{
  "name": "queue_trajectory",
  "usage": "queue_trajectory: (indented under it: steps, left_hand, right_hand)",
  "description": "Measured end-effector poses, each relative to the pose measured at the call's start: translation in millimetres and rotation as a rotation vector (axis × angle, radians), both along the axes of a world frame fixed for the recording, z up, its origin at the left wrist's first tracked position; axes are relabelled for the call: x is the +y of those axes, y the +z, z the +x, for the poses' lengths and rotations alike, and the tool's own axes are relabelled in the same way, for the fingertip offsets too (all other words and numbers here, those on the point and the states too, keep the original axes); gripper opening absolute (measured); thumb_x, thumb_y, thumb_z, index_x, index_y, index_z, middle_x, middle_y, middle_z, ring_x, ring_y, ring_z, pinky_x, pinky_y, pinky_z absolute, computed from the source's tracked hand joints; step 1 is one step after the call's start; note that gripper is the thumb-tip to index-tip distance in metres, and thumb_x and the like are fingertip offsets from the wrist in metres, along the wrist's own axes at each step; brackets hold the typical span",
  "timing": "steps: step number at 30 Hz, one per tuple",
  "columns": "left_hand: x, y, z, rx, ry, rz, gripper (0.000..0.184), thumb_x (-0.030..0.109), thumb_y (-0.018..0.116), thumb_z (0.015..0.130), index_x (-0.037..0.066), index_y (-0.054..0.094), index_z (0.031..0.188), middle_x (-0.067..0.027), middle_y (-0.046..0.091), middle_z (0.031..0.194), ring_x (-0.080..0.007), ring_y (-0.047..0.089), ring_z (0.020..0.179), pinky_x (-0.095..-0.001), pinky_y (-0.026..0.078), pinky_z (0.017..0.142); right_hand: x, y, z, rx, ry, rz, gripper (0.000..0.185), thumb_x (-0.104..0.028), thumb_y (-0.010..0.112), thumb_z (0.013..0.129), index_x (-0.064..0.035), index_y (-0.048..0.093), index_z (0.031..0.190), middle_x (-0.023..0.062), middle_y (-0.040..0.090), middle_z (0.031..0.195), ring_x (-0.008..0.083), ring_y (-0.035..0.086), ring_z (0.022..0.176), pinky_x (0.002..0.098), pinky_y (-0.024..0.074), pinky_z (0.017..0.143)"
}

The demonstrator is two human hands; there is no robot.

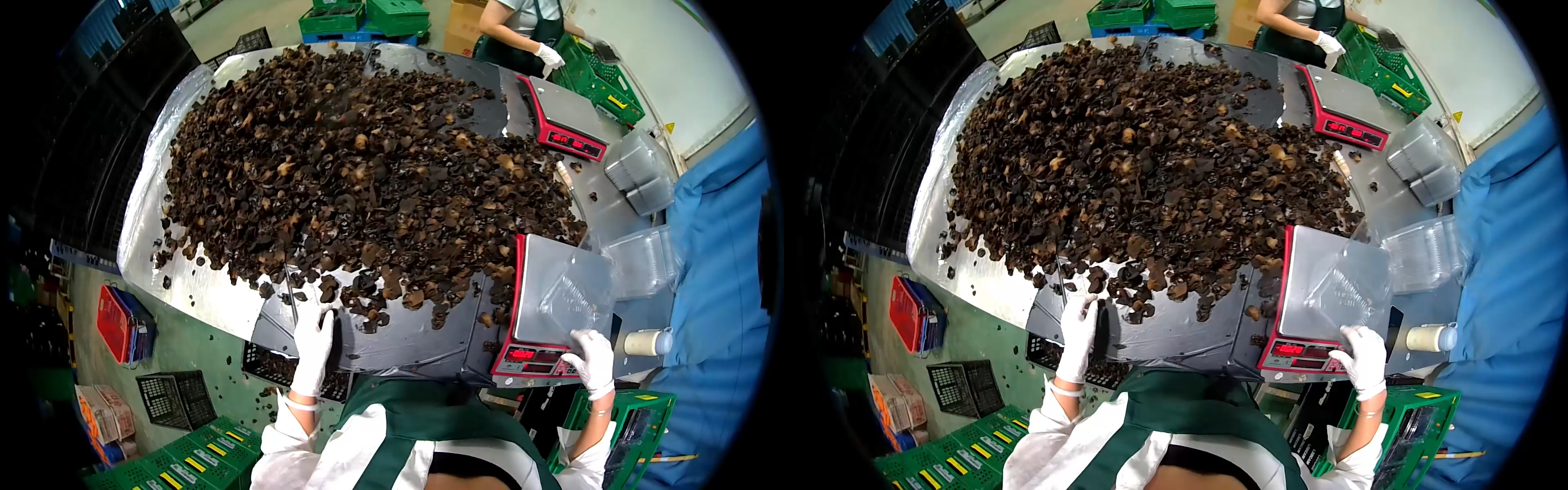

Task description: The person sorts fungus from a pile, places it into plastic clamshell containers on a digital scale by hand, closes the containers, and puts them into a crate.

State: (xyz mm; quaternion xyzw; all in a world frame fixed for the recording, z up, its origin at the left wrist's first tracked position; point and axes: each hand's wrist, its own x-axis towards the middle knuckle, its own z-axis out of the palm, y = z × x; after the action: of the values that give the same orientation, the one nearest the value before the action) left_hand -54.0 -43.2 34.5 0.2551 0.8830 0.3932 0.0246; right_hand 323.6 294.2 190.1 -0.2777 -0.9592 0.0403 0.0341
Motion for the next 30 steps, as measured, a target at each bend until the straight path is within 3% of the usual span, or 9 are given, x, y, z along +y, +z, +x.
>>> queue_trajectory:
  steps: [2, 4, 7, 10, 12, 17, 21, 28, 30]
  left_hand:
    - [-1.6, -1.3, -9.9, -0.031, -0.037, -0.008, 0.009, 0.008, 0.065, 0.083, 0.004, 0.068, 0.09, -0.0105, 0.065, 0.088, -0.0259, 0.063, 0.086, -0.0353, 0.05, 0.077]
    - [5.9, -15.9, -15.5, 0.107, -0.158, -0.049, 0.024, 0.011, 0.068, 0.08, 0.007, 0.066, 0.104, -0.0109, 0.065, 0.101, -0.0276, 0.062, 0.093, -0.0366, 0.049, 0.083]
    - [30.6, -9.4, -18.8, 0.27, -0.318, -0.184, 0.054, 0.012, 0.07, 0.075, 0.01, 0.054, 0.127, -0.0121, 0.057, 0.125, -0.0299, 0.06, 0.098, -0.0383, 0.05, 0.085]
    - [38.5, -17.7, -28.6, 0.285, -0.379, -0.219, 0.05, 0.013, 0.07, 0.075, 0.009, 0.057, 0.123, -0.011, 0.058, 0.12, -0.0294, 0.06, 0.097, -0.0375, 0.05, 0.082]
    - [36.2, -20.6, -33.0, 0.232, -0.398, -0.271, 0.045, 0.015, 0.07, 0.075, 0.009, 0.059, 0.118, -0.0103, 0.059, 0.113, -0.0285, 0.06, 0.095, -0.0376, 0.05, 0.079]
    - [23.5, -25.0, -30.9, 0.225, -0.391, -0.147, 0.044, 0.018, 0.07, 0.075, 0.01, 0.061, 0.117, -0.0106, 0.059, 0.114, -0.0281, 0.058, 0.093, -0.0381, 0.049, 0.076]
    - [21.6, -21.3, -12.5, 0.313, -0.46, -0.173, 0.047, 0.021, 0.071, 0.075, 0.014, 0.06, 0.12, -0.0123, 0.05, 0.134, -0.0334, 0.047, 0.118, -0.0459, 0.037, 0.097]
    - [42.4, -3.3, -2.6, 0.314, -0.559, -0.073, 0.053, 0.025, 0.071, 0.077, 0.012, 0.057, 0.126, -0.014, 0.047, 0.137, -0.0384, 0.038, 0.13, -0.0531, 0.028, 0.108]
    - [64.3, 4.1, -3.5, 0.327, -0.59, -0.093, 0.057, 0.031, 0.071, 0.078, 0.009, 0.054, 0.129, -0.0148, 0.046, 0.138, -0.0394, 0.037, 0.131, -0.0534, 0.027, 0.109]
  right_hand:
    - [-18.7, 13.7, -33.5, 0.159, -0.047, -0.05, 0.044, -0.03, 0.076, 0.07, -0.0055, 0.065, 0.105, 0.0129, 0.064, 0.097, 0.0324, 0.061, 0.092, 0.0406, 0.0473, 0.082]
    - [-36.9, 25.4, -75.7, 0.329, -0.122, -0.206, 0.043, -0.022, 0.076, 0.072, -0.0036, 0.064, 0.11, 0.0155, 0.065, 0.105, 0.0321, 0.061, 0.099, 0.0395, 0.0468, 0.089]
    - [-43.7, -5.0, -155.3, 0.408, 0.087, -0.45, 0.042, -0.016, 0.076, 0.074, -0.0075, 0.065, 0.114, 0.0125, 0.065, 0.111, 0.0291, 0.061, 0.103, 0.0361, 0.0477, 0.091]
    - [-38.3, -62.8, -228.5, 0.306, 0.071, -0.45, 0.081, -0.038, 0.077, 0.072, -0.0184, 0.041, 0.142, 0.0183, 0.033, 0.148, 0.035, 0.037, 0.133, 0.0421, 0.0326, 0.109]
    - [-33.7, -104.8, -258.7, 0.211, 0.068, -0.253, 0.093, -0.05, 0.076, 0.068, -0.0218, 0.034, 0.146, 0.0211, 0.022, 0.153, 0.0432, 0.029, 0.135, 0.0469, 0.0264, 0.112]
    - [-94.6, -136.5, -257.0, 0.092, 0.242, -0.172, 0.064, -0.035, 0.075, 0.069, -0.0195, 0.055, 0.129, 0.0122, 0.046, 0.137, 0.0361, 0.044, 0.121, 0.0425, 0.0457, 0.092]
    - [-137.2, -143.7, -209.4, 0.142, 0.413, -0.127, 0.041, -0.017, 0.061, 0.078, -0.0179, 0.06, 0.118, 0.0085, 0.052, 0.128, 0.0254, 0.054, 0.102, 0.0346, 0.0484, 0.075]
    - [-120.1, -130.8, -158.4, 0.323, 0.229, -0.225, 0.03, -0.003, 0.063, 0.079, -0.0161, 0.07, 0.104, 0.0122, 0.06, 0.121, 0.0249, 0.063, 0.088, 0.0326, 0.0541, 0.074]
    - [-102.0, -118.9, -166.8, 0.3, 0.129, -0.327, 0.047, -0.018, 0.071, 0.076, -0.0177, 0.061, 0.122, 0.0162, 0.05, 0.133, 0.032, 0.055, 0.11, 0.0377, 0.0473, 0.092]
